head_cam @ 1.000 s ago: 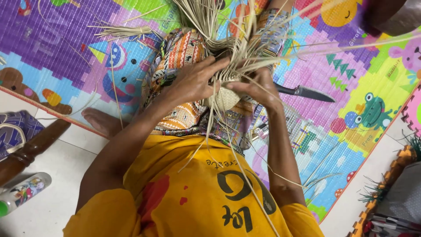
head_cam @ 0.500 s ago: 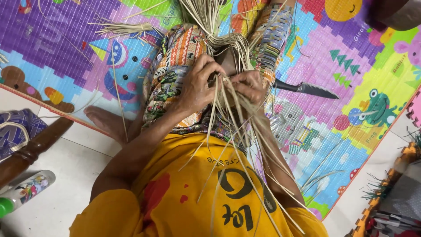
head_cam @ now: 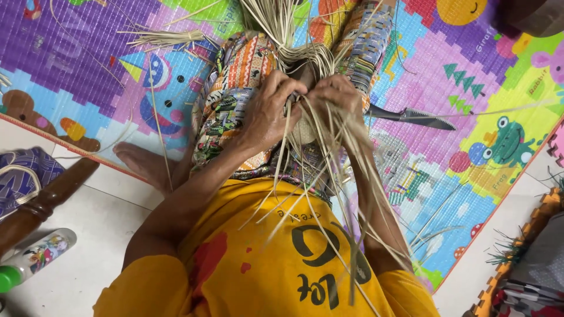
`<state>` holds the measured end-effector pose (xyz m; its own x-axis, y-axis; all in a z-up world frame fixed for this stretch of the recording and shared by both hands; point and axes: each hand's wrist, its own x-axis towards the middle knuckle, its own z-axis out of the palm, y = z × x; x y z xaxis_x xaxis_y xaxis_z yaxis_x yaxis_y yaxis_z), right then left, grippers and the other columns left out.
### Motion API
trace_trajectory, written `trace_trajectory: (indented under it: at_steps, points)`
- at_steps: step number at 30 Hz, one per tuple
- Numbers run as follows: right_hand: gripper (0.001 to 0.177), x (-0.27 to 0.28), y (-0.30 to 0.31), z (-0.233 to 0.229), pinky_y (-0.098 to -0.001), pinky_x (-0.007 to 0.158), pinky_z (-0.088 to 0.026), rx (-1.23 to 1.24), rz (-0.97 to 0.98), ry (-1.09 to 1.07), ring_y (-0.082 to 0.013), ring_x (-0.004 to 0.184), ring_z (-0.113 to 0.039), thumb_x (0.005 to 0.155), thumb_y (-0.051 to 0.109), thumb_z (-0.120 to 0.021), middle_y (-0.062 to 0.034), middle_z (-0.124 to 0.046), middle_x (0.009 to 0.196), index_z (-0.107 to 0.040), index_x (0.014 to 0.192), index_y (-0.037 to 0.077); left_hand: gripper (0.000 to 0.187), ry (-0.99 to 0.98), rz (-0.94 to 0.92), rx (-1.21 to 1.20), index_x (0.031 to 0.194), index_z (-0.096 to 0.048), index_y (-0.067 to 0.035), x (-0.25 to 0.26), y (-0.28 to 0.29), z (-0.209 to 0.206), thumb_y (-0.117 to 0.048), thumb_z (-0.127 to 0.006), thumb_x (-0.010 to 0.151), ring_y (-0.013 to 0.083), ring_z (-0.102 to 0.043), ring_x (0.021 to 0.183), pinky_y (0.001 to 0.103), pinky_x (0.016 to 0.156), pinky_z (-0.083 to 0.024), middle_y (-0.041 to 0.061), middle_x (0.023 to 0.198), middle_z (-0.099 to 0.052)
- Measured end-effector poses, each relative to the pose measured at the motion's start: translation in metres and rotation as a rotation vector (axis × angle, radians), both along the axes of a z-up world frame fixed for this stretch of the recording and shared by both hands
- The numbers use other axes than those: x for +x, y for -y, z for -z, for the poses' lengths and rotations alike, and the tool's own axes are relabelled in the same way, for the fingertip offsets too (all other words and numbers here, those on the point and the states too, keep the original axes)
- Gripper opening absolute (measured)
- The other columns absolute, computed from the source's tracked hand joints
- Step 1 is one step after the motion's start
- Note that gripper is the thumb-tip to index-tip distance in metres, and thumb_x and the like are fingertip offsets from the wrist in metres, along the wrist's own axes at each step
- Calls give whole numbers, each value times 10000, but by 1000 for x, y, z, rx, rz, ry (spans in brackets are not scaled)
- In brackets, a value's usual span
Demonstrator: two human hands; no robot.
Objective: Reinforcing the brim of a woven item by weaving additional dried plant fibers by hand.
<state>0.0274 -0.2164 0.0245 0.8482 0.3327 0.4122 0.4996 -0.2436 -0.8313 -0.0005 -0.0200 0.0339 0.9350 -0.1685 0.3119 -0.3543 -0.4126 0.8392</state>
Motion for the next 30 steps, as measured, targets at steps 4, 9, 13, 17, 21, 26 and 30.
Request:
trace_trajectory:
  at_steps: [4,9,13,17,21,26,30]
  points:
    - [289,-25,5,-12,-424,794,-481,-204,7,170,-338,895,-542,1023,233,-661,-178,-605,898,-731,883,-10,150,31,9,28,1002,-631,-117,4,1,8,-61,-721,896,278,-612,950,419,744,-553,57,991,-465]
    - [220,-9,14,10,-416,768,-468,-160,-25,153,-323,844,-552,983,205,-755,-173,-644,880,-770,881,11,214,13,34,45,1015,-600,-140,6,0,10,-67,-743,873,321,-629,938,449,663,-587,57,1000,-460]
    - [163,10,4,-3,-471,744,-464,-131,-10,111,-369,842,-572,955,196,-777,-190,-620,924,-774,934,35,228,-12,-13,101,1087,-544,-109,0,4,-3,-58,-690,920,297,-625,933,427,664,-601,75,1026,-442]
    - [212,1,1,-26,-438,770,-437,-58,-63,-3,-350,865,-543,972,241,-735,-199,-597,943,-775,965,33,316,-40,4,84,1165,-532,-164,-3,2,-23,-99,-711,912,383,-629,971,551,714,-578,54,1035,-437]
    - [268,-22,13,-12,-440,827,-477,-81,-36,39,-380,928,-564,1011,272,-687,-205,-615,933,-739,948,16,252,-8,26,72,1043,-595,-160,9,6,7,-51,-736,866,341,-620,959,478,678,-598,55,1004,-425]
    - [157,-15,21,1,-525,817,-490,-88,-10,-25,-434,935,-580,942,83,-766,-288,-645,963,-739,1009,-56,226,-1,19,107,1039,-586,-164,8,4,-7,-94,-744,893,291,-619,949,437,657,-606,47,997,-436]
    - [207,2,4,-2,-512,908,-475,13,46,-244,-425,1009,-563,1005,127,-702,-285,-624,1033,-710,1027,-78,212,-6,-5,92,1073,-553,-118,7,7,-5,-64,-696,926,315,-620,942,434,640,-618,88,1003,-438]
